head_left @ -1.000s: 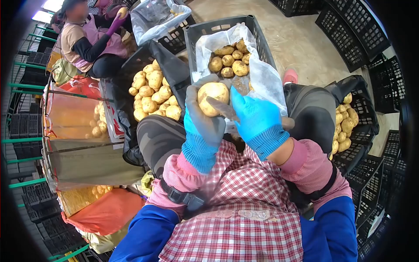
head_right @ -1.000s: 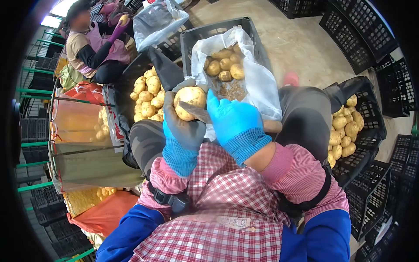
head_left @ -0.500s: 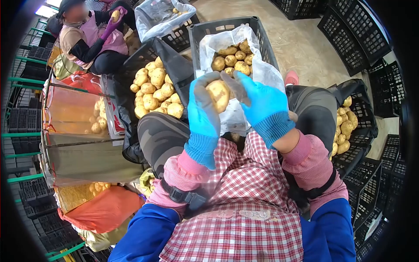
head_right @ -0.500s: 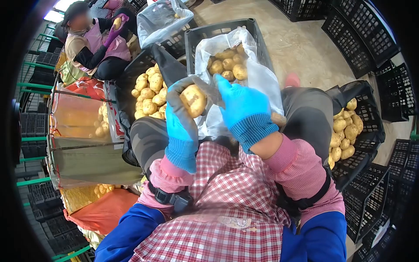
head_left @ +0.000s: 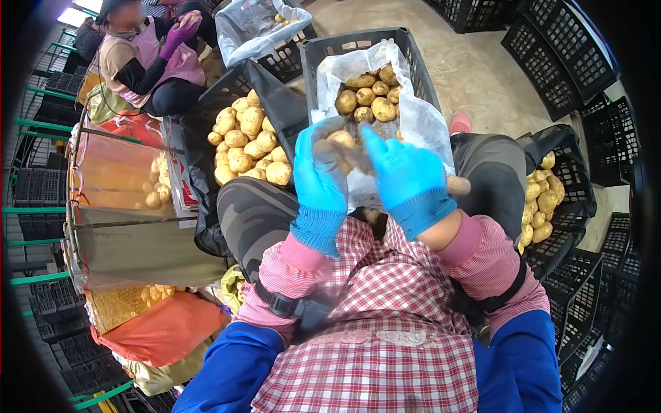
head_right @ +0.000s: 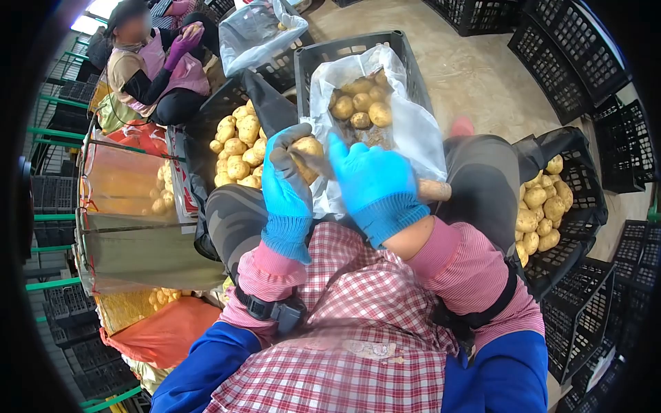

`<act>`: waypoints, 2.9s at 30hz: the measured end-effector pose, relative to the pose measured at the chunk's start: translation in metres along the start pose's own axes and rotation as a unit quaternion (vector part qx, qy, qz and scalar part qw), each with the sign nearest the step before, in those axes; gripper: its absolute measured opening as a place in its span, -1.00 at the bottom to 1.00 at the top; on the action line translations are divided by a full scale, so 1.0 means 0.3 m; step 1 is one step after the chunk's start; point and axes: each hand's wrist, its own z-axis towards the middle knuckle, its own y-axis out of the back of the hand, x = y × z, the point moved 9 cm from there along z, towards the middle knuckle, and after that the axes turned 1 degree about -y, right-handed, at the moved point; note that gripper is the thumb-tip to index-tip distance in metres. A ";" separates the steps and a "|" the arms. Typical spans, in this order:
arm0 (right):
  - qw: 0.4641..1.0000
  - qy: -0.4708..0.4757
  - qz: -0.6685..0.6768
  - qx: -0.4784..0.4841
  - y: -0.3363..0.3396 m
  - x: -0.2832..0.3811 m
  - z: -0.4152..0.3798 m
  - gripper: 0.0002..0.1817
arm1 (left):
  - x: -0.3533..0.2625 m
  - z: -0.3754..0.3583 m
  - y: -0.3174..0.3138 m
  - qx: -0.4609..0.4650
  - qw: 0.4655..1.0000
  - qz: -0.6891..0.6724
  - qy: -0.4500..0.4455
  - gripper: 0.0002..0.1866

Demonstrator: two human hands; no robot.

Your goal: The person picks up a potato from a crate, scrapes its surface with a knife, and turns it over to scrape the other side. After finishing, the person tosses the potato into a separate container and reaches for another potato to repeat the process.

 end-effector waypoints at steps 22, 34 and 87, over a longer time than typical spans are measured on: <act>0.713 -0.181 0.674 0.070 -0.011 -0.125 0.030 -0.56 | -0.109 -0.007 0.003 0.084 0.993 -0.069 -0.041 0.03; 0.672 -0.144 0.706 0.172 -0.091 0.006 0.049 -0.46 | -0.139 -0.031 0.102 0.070 0.988 -0.136 0.010 -0.24; 0.567 -0.232 0.782 0.116 -0.024 -0.222 0.045 -0.35 | -0.203 0.161 -0.160 0.126 0.979 0.032 -0.155 -0.66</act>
